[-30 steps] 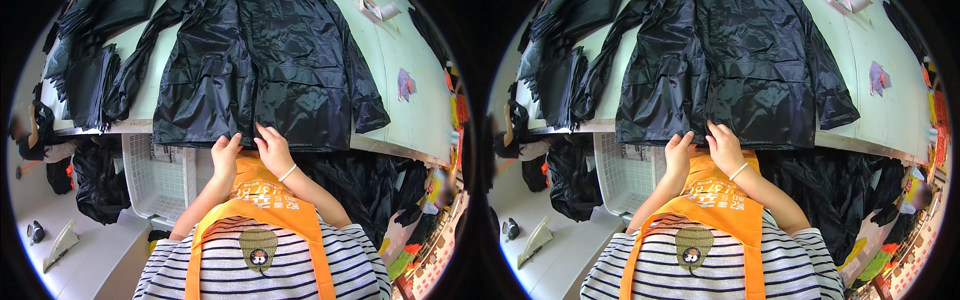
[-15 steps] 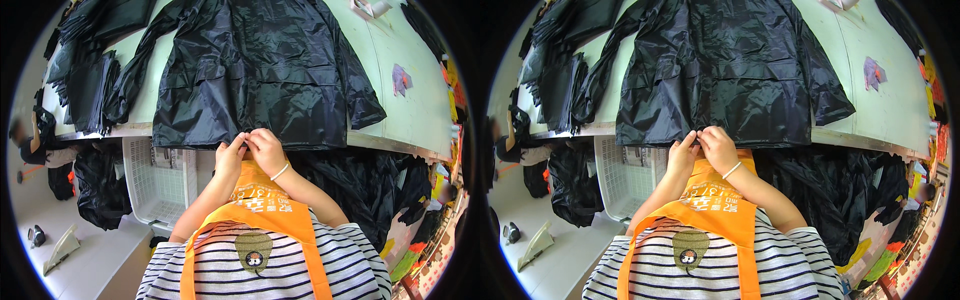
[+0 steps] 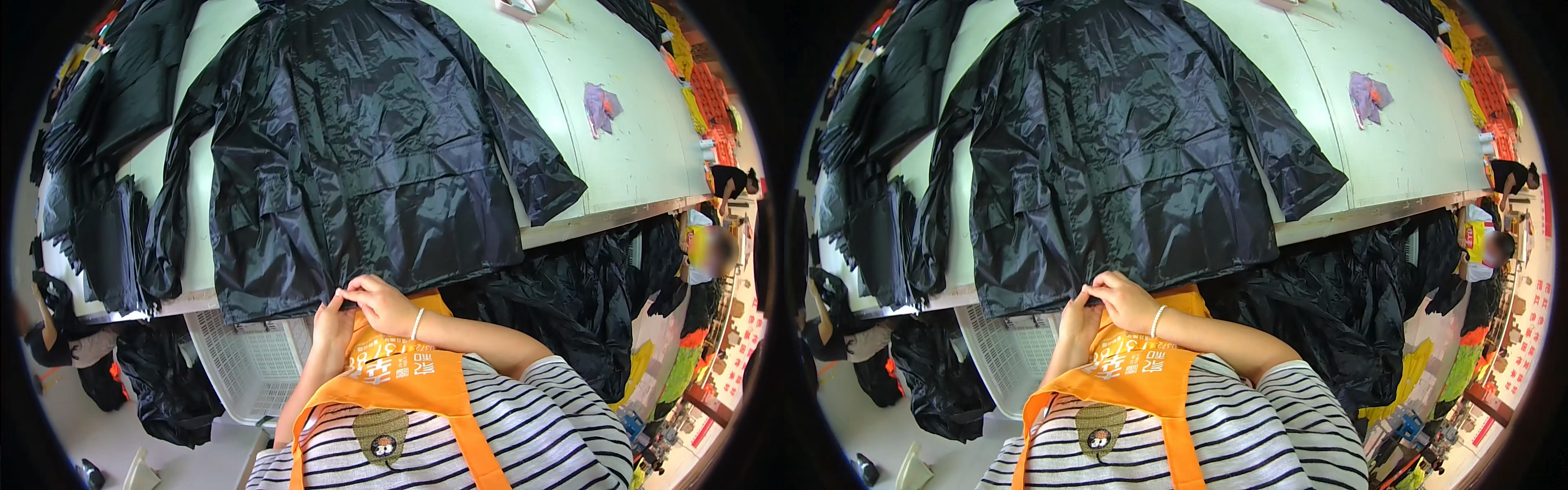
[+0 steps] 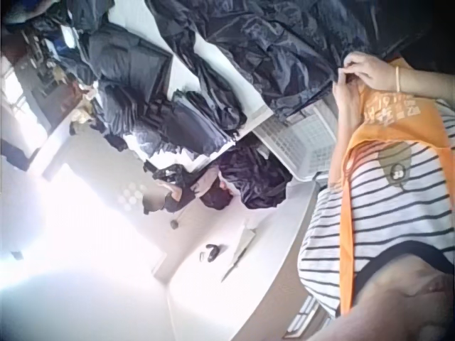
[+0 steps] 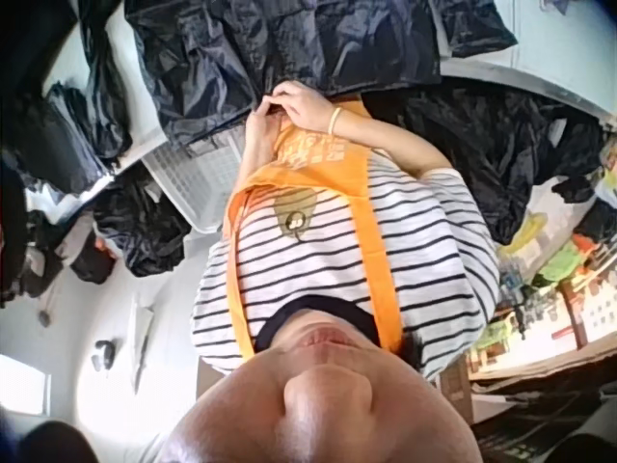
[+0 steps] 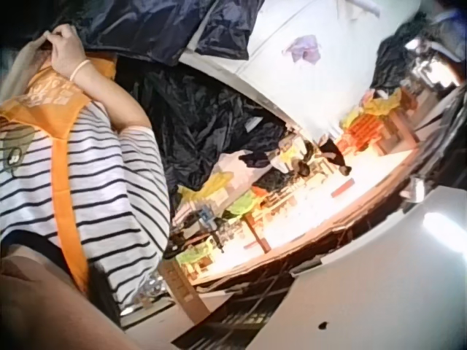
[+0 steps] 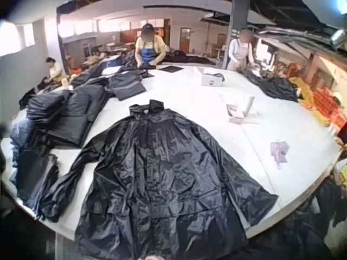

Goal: The person folds a black jacket on a table. They smooth the jacket, fold the sleeves inward, fold the body in half, and then fold it again into a compact rectangle. The folded jacket is placed on a stack of similar folded jackets.

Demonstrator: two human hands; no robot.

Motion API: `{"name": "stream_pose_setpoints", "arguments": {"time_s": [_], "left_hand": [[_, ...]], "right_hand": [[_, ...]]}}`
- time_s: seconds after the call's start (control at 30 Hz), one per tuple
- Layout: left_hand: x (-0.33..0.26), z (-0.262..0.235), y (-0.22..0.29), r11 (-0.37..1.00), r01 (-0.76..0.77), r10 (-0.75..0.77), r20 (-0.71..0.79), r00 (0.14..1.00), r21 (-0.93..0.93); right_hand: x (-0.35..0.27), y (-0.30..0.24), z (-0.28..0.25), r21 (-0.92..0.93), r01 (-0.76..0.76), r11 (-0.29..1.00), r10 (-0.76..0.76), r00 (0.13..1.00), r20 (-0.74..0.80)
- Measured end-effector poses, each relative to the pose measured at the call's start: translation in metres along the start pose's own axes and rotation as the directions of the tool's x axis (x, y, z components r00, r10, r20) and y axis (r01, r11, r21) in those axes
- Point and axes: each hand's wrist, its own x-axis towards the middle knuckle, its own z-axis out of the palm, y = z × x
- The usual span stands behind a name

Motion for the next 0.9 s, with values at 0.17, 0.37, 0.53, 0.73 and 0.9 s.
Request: {"name": "stream_pose_setpoints", "arguments": {"time_s": [0.17, 0.37, 0.53, 0.73, 0.9], "left_hand": [[-0.021, 0.008, 0.019, 0.952, -0.170, 0.175, 0.003, 0.985, 0.256], [-0.017, -0.027, 0.021, 0.222, -0.191, 0.538, 0.043, 0.842, 0.956], [-0.017, -0.030, 0.016, 0.248, -0.292, 0.616, 0.083, 0.783, 0.924], [-0.028, -0.020, 0.033, 0.519, 0.018, 0.252, -0.173, 0.952, 0.855], [-0.041, -0.008, 0.040, 0.722, 0.016, 0.100, -0.128, 0.987, 0.691]], "right_hand": [[0.070, 0.039, -0.082, -0.132, 0.072, 0.989, -0.107, 0.956, -0.275], [0.170, 0.138, -0.302, -0.632, -0.428, 0.646, -0.284, 0.634, -0.719], [0.182, 0.218, -0.355, -0.431, -0.797, 0.424, 0.333, 0.579, -0.744], [0.175, 0.245, -0.335, -0.650, -0.736, 0.189, 0.158, 0.676, -0.720], [0.165, 0.279, -0.347, -0.611, -0.759, 0.223, 0.121, 0.644, -0.755]]}}
